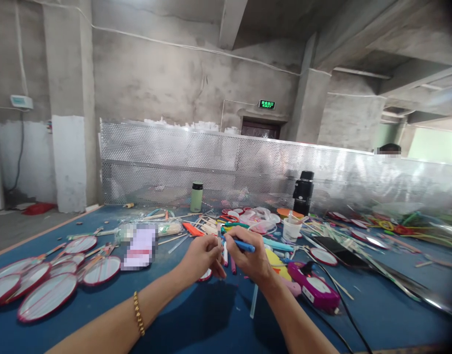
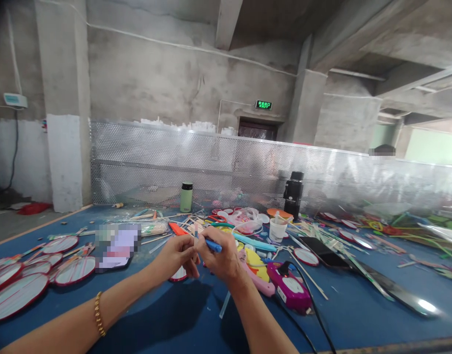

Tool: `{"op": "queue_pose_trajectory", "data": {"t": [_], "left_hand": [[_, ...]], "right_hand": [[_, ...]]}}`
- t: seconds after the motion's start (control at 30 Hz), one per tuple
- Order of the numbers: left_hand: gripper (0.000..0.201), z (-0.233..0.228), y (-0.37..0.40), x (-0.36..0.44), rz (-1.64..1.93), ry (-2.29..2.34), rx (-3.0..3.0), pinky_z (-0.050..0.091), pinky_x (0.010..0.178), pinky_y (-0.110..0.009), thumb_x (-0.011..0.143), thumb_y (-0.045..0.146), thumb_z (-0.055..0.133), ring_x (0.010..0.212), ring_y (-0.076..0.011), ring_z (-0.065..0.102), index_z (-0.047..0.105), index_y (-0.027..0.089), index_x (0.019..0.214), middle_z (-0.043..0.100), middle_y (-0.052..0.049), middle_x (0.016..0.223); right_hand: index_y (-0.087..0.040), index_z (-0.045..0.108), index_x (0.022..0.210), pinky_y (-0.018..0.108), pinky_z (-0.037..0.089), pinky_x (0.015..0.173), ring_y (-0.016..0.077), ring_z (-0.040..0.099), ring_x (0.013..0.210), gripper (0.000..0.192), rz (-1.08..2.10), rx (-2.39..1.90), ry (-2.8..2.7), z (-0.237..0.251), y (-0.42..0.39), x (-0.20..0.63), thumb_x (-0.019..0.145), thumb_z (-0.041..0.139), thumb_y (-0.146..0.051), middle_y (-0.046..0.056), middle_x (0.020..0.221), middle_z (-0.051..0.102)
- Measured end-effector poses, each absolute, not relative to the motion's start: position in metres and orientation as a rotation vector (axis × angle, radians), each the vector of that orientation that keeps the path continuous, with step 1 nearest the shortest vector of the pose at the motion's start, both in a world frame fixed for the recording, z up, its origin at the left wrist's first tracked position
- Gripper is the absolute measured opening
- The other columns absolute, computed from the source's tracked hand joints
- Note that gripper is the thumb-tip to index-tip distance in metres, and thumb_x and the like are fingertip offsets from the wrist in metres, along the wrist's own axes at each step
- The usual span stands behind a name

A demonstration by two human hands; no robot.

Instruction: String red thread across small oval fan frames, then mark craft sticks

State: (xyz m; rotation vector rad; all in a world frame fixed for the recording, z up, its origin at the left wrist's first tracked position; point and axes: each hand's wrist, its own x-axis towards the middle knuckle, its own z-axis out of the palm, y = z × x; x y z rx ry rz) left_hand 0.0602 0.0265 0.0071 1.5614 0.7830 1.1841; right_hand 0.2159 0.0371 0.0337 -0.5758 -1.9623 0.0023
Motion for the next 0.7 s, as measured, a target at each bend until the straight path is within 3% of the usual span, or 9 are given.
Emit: {"op": "queue_pose_trajectory", "data": {"t": [0.7], "left_hand": [[0.032,0.0073,0.0259,0.0605,1.193,0.761,1.548,0.047,0.039,-0.021,0.076,0.044,0.064,0.043,-0.0176,0.067,0.045,0.019,0.068,0.06,0.002,0.053]], "right_hand": [[-0.019,0.058,0.071,0.023,0.039,0.057,0.0107,0.05,0.055,0.018,-0.058,-0.573,-1.975,0.0386,0.0332,0.215,0.087,0.051,-0.018,-0.001,0.062,0.058]]}}
